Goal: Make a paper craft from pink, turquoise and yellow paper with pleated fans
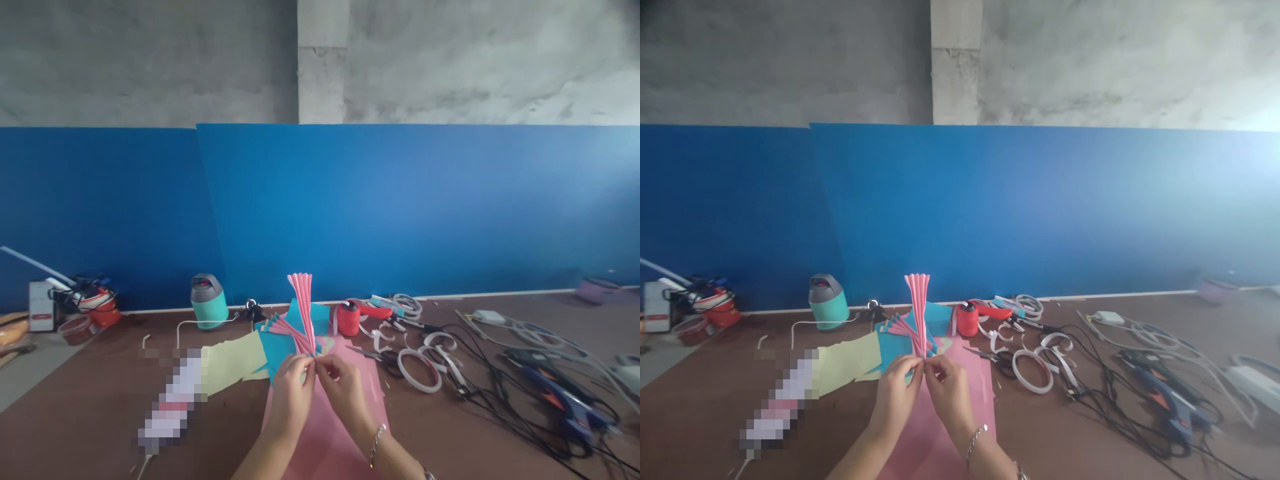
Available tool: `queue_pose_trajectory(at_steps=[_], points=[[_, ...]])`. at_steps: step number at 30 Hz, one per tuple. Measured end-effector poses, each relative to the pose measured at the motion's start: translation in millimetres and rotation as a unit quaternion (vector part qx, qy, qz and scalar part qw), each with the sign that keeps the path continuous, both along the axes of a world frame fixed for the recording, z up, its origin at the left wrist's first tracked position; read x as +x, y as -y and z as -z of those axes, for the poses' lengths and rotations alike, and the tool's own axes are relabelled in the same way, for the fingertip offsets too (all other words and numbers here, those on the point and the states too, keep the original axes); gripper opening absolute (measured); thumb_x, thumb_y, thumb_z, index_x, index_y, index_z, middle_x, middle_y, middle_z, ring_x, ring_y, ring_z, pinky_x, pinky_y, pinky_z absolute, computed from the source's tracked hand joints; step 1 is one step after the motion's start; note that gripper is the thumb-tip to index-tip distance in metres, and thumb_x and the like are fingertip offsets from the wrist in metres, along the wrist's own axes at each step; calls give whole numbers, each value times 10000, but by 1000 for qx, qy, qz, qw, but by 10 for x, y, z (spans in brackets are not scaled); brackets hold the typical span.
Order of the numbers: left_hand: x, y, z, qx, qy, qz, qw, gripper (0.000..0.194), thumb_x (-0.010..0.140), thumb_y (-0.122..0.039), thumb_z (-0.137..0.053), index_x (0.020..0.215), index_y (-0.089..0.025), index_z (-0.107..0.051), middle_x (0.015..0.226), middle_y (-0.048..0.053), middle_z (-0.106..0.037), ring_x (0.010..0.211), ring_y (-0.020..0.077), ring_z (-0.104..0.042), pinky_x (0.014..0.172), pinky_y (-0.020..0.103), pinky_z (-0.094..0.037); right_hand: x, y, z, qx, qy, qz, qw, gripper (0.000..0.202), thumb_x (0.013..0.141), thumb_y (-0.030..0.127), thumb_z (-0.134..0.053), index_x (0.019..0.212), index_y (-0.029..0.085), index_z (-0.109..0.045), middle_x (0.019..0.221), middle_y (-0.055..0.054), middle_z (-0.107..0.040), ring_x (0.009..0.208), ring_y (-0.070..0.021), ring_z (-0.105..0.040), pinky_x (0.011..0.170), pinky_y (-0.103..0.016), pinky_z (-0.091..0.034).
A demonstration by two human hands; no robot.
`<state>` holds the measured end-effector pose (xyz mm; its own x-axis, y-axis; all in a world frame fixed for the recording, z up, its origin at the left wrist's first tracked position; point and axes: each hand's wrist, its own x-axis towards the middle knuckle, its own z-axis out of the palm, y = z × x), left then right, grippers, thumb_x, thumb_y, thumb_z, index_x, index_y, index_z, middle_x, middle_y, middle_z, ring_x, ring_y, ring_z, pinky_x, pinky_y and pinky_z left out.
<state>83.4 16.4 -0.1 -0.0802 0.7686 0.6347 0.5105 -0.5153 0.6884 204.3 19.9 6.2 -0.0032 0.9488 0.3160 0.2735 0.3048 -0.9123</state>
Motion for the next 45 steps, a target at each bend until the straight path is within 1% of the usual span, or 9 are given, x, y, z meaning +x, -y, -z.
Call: queue_pose_trajectory(at_steps=[5,15,26,32,35,39,41,43,45], points=[[-3,-6,15,23,-67,-19,997,151,838,-160,-474,772,-194,-606,748,50,-648,736,194,-620,670,304,-492,-10,-4,15,6,30,6,1000,206,799,286,-524,760,199,-707,732,-41,-711,646,-174,-616,582,-247,-450],[-14,-28,16,-5,-76,-21,997,138,842,-171,-474,742,-198,-565,736,35,-623,721,177,-604,665,276,-472,5,-31,50,-12,-35,-16,999,240,798,369,-566,736,179,-699,734,-62,-712,677,-193,-633,589,-251,-465],[-64,-42,-26,-75,-24,35,996,171,869,-230,-458,752,-205,-581,762,34,-637,726,168,-610,677,254,-458,26,-107,36,-76,-136,-47,987,269,690,421,-676,668,154,-685,661,-61,-686,645,-188,-624,567,-257,-463],[-62,-42,-27,-97,32,51,993,170,853,-304,-502,764,-208,-610,788,50,-643,753,188,-609,711,279,-455,44,-79,-60,-122,-160,-45,979,269,676,419,-684,667,150,-683,644,-65,-678,643,-186,-620,544,-248,-435],[-2,-42,-62,-158,150,57,974,178,788,-369,-591,741,-198,-584,732,39,-632,713,192,-604,676,285,-467,45,-58,-92,-126,-184,-61,973,232,670,388,-692,672,156,-684,643,-50,-668,642,-173,-607,551,-241,-420],[52,-38,-128,-251,342,121,897,320,720,-445,-662,868,-181,-558,749,25,-636,710,183,-607,661,283,-476,52,-43,-98,-136,-230,-102,958,222,705,378,-659,673,159,-677,650,-35,-649,637,-146,-578,565,-230,-401],[41,-36,-155,-275,362,158,876,337,751,-473,-630,888,-170,-582,758,24,-633,701,165,-593,670,270,-465,59,-44,-95,-152,-253,-120,948,216,698,372,-661,656,159,-655,632,-27,-634,619,-136,-564,560,-225,-391],[17,-37,-171,-280,353,170,876,330,771,-495,-602,813,-168,-607,736,15,-619,673,145,-564,648,245,-442,63,-49,-91,-169,-257,-128,943,222,677,370,-674,634,158,-626,605,-21,-619,601,-133,-558,552,-223,-384],[-4,-43,-177,-275,350,153,882,331,759,-501,-612,736,-170,-605,679,-6,-588,637,130,-528,613,223,-417,57,-51,-94,-179,-237,-130,946,242,677,388,-670,650,156,-610,617,-25,-620,603,-141,-568,547,-226,-385]])
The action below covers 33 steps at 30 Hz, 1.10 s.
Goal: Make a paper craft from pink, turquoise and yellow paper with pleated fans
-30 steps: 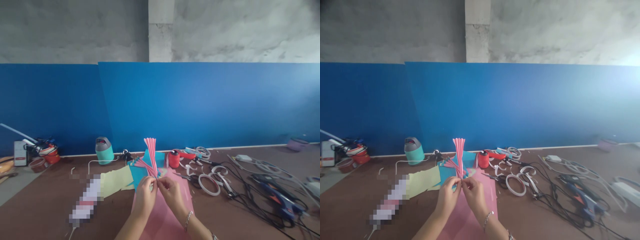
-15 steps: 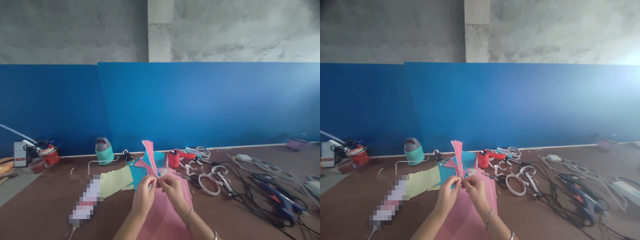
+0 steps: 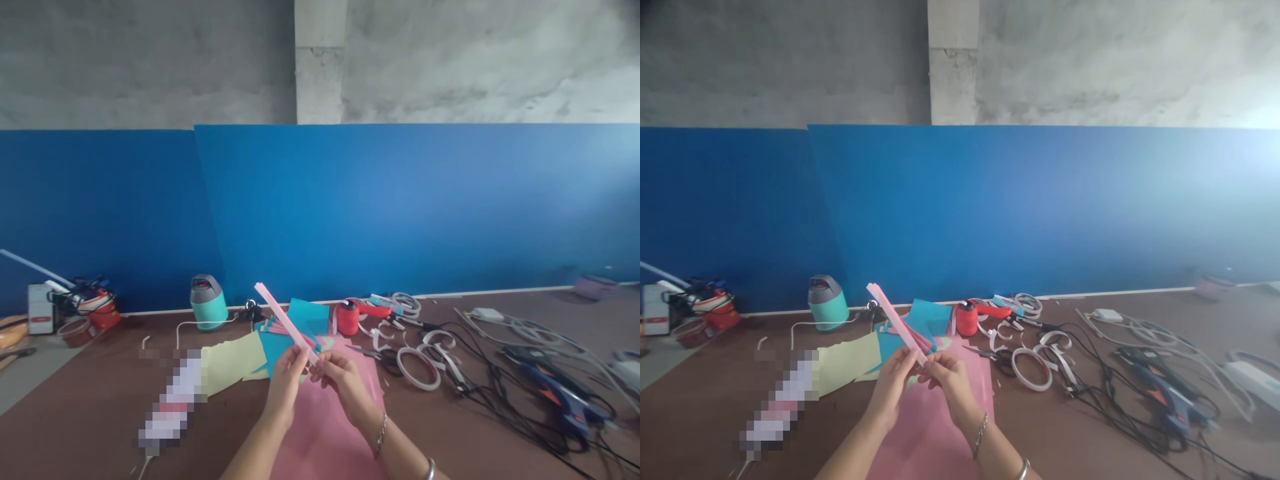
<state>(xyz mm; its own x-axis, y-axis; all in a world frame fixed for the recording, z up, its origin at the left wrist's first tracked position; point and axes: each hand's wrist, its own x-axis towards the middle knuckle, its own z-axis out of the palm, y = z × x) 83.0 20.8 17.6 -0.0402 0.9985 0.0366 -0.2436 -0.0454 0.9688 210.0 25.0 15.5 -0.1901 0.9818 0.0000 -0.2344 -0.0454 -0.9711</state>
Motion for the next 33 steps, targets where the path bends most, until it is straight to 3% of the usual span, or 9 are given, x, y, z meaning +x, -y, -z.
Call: queue_pose_trajectory(at_steps=[3,5,7,13,18,33], points=[[-5,-13,6,-3,-5,-44,999,343,719,-505,-648,694,-168,-592,598,-38,-525,586,112,-479,582,207,-396,-30,14,-22,52,64,66,994,259,676,415,-671,719,174,-589,678,-22,-616,618,-153,-564,536,-237,-395],[5,-18,18,-3,-9,-70,998,361,699,-522,-656,685,-168,-587,588,-43,-520,578,110,-475,583,207,-401,-54,37,-43,117,122,136,976,247,683,416,-667,689,193,-561,684,-17,-600,622,-158,-548,542,-248,-404],[16,-17,40,1,-20,-94,995,381,698,-545,-644,672,-170,-582,586,-40,-526,576,113,-484,578,208,-408,-70,61,-54,164,175,164,957,245,714,413,-638,628,201,-550,670,-25,-598,626,-167,-543,562,-262,-412],[35,11,115,50,-95,-112,988,361,749,-513,-618,769,-153,-637,685,19,-625,656,150,-560,604,218,-442,-70,77,-34,148,221,178,947,213,728,389,-617,632,199,-615,669,-48,-640,638,-192,-562,595,-286,-424],[45,26,115,54,-112,-95,988,381,742,-531,-616,790,-155,-654,709,39,-670,682,183,-604,621,238,-460,-57,36,-7,102,199,164,961,206,700,386,-638,675,181,-656,709,-54,-673,657,-197,-572,588,-282,-422],[118,87,32,27,-25,-60,997,355,716,-493,-659,772,-142,-661,712,27,-640,716,166,-576,701,253,-464,-24,-31,81,132,116,90,980,316,751,451,-591,602,190,-494,596,9,-536,598,-135,-495,564,-230,-397]])
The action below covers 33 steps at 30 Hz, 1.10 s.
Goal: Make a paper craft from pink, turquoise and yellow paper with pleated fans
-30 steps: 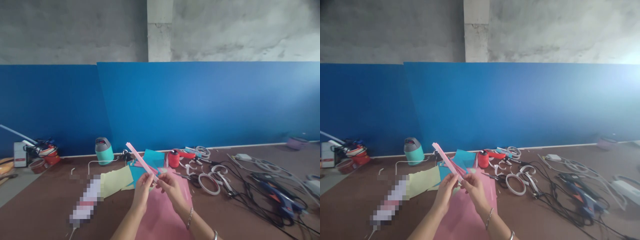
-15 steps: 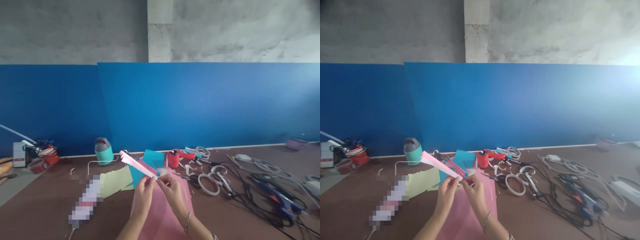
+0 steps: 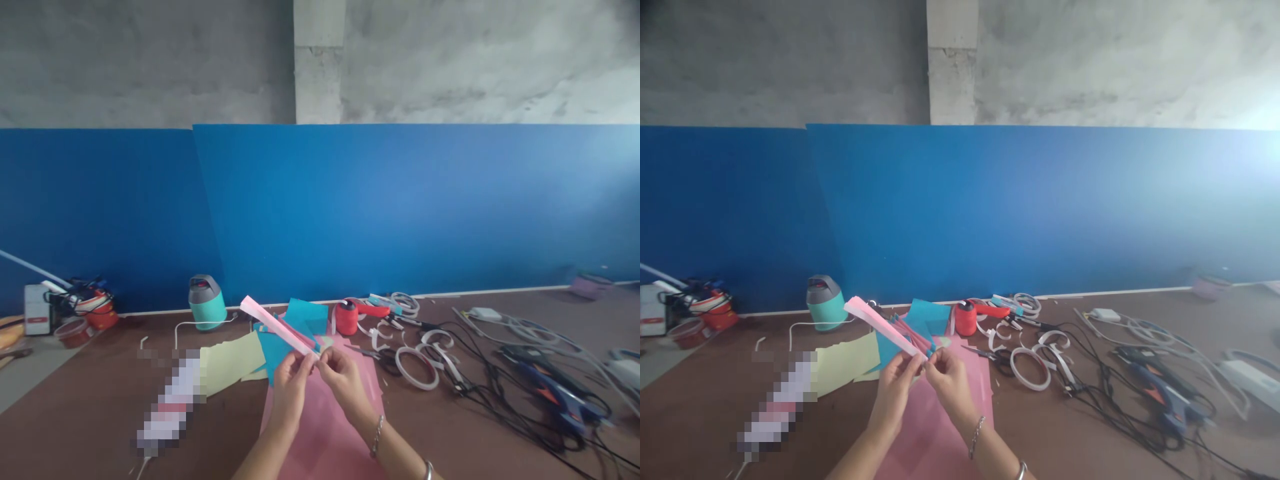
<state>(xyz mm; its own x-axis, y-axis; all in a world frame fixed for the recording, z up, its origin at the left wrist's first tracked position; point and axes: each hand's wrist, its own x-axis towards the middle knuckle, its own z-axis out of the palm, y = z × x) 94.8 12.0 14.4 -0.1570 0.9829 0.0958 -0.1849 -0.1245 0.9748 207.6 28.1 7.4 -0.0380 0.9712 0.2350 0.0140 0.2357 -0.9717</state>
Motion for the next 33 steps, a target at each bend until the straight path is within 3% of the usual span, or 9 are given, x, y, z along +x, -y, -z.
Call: queue_pose_trajectory(at_steps=[8,13,19,27,33], points=[[-47,-30,-3,3,12,-14,1000,357,743,-507,-637,715,-151,-617,666,4,-582,661,135,-529,636,220,-436,27,18,-60,-33,-71,-25,997,263,732,379,-596,603,192,-464,597,31,-472,595,-118,-461,576,-219,-385],[-63,-25,-9,16,-11,-4,1000,368,750,-518,-622,726,-150,-615,685,19,-601,680,155,-551,651,239,-452,26,36,-89,-42,-69,-5,997,286,739,474,-619,775,194,-568,713,3,-563,663,-144,-523,581,-234,-412],[-24,-30,-25,4,-3,19,1000,353,731,-508,-634,688,-159,-597,596,-22,-534,576,126,-507,558,216,-426,13,13,-55,-64,-23,-48,997,412,700,561,-653,599,172,-561,567,15,-555,546,-116,-496,538,-229,-388],[-64,-79,42,-28,43,28,998,347,705,-489,-663,676,-148,-603,595,-20,-541,566,118,-497,558,223,-421,38,22,-129,-105,-70,-111,986,366,701,507,-675,660,147,-622,609,-9,-603,588,-125,-543,601,-242,-418],[-114,-98,69,-8,-17,2,1000,320,757,-461,-626,703,-146,-621,628,-5,-563,608,122,-497,573,212,-410,54,26,-127,-132,-105,-141,975,318,699,464,-680,691,150,-630,631,-5,-602,613,-125,-555,640,-248,-430]])
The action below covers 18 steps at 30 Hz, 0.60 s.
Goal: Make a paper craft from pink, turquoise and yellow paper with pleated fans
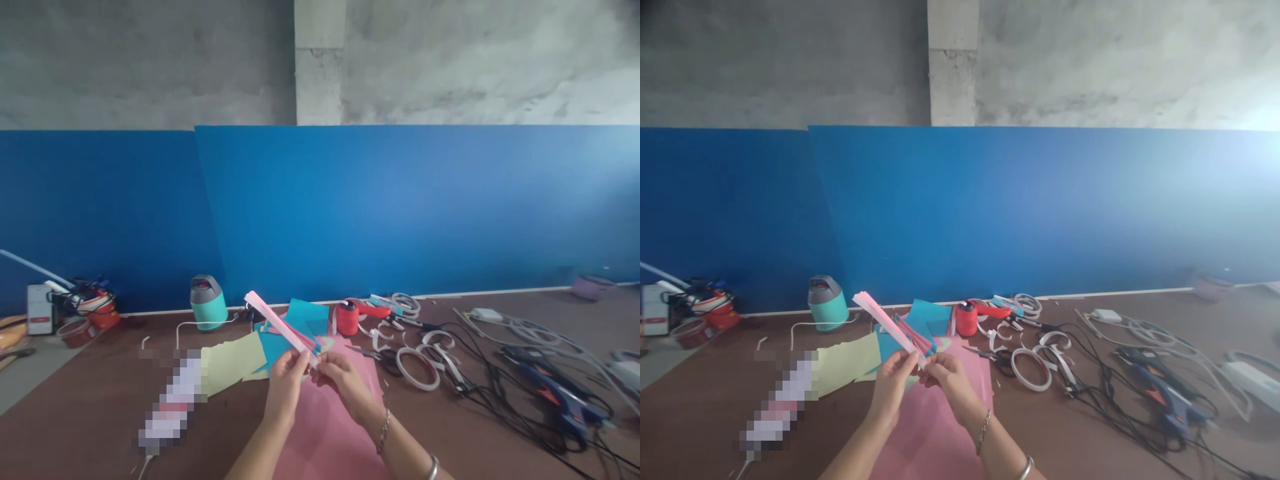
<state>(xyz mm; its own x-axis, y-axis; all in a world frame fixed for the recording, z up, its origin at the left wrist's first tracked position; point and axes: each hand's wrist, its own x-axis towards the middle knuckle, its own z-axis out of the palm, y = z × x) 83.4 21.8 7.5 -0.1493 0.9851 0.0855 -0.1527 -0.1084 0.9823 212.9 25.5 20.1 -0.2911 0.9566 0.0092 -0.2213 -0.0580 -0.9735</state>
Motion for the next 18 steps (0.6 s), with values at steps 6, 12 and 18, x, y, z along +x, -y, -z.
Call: queue_pose_trajectory(at_steps=[6,12,18], points=[[51,11,15,12,-23,12,1000,309,763,-440,-624,672,-145,-610,577,-19,-539,557,116,-482,531,209,-413,-14,-9,29,30,47,33,998,378,697,516,-675,618,152,-610,572,3,-568,571,-123,-521,582,-239,-400],[83,35,-36,-16,44,27,999,316,717,-450,-659,689,-137,-627,565,-14,-572,546,127,-515,530,225,-434,16,-44,69,27,41,8,999,377,682,525,-687,665,151,-643,619,-13,-607,611,-141,-553,626,-262,-420],[8,-10,-60,-18,43,-7,999,339,697,-480,-663,649,-146,-624,573,-13,-596,562,121,-532,567,217,-433,13,-30,86,10,-1,-23,1000,280,712,429,-681,736,150,-662,697,-32,-636,674,-146,-578,673,-259,-433]])
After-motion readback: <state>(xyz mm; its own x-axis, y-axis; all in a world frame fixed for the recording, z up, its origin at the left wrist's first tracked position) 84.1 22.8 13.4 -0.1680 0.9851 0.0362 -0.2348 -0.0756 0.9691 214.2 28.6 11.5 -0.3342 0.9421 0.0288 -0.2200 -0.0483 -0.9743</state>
